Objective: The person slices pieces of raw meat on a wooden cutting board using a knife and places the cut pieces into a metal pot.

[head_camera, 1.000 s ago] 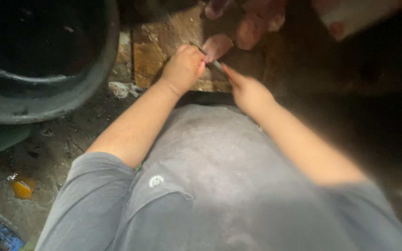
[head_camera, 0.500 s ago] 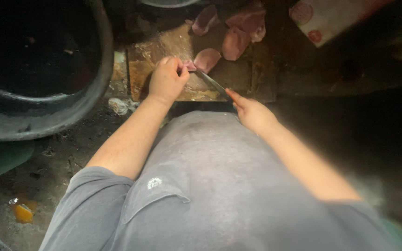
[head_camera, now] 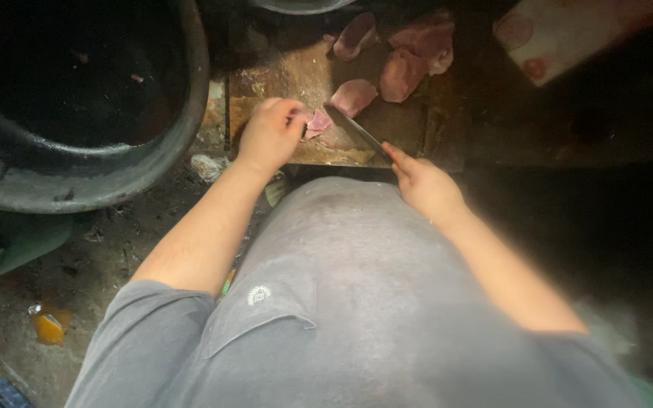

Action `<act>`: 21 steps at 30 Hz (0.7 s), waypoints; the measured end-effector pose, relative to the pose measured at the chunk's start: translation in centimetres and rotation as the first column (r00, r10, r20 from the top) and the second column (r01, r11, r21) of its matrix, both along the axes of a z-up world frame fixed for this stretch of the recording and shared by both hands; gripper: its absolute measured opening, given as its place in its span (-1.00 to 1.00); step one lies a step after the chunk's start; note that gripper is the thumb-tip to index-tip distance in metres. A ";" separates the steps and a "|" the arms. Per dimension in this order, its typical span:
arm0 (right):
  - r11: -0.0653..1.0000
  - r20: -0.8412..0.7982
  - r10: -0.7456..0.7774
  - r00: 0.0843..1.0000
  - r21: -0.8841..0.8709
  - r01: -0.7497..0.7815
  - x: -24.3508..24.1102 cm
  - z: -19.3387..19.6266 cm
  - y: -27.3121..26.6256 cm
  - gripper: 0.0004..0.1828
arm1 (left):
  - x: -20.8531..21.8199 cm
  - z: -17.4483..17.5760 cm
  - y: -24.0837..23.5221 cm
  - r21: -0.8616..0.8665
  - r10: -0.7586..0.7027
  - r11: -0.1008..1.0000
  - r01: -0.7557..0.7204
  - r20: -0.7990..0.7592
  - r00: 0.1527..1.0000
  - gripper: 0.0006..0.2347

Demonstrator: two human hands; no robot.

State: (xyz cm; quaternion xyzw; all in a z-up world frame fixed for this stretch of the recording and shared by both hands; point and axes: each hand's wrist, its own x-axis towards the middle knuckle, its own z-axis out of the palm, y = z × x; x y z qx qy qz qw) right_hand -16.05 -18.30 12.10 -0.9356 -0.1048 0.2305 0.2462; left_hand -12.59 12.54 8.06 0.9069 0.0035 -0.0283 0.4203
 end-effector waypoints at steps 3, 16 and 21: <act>1.000 0.017 0.018 1.000 0.008 -0.018 0.2 0.1 0.4 -0.47 | 0.0 -1.2 -0.9 0.107 -0.072 0.992 0.067 0.039 0.997 -0.85; 0.991 -0.200 0.134 0.971 0.036 -0.130 1.6 0.2 1.9 -0.42 | -0.8 -1.7 -1.2 0.167 -0.106 0.982 0.090 0.088 0.990 -0.89; 0.995 -0.434 -0.077 0.898 0.024 0.097 3.4 1.6 5.8 -0.45 | -0.8 -2.1 -1.1 0.154 -0.108 0.984 0.095 0.074 0.991 -0.88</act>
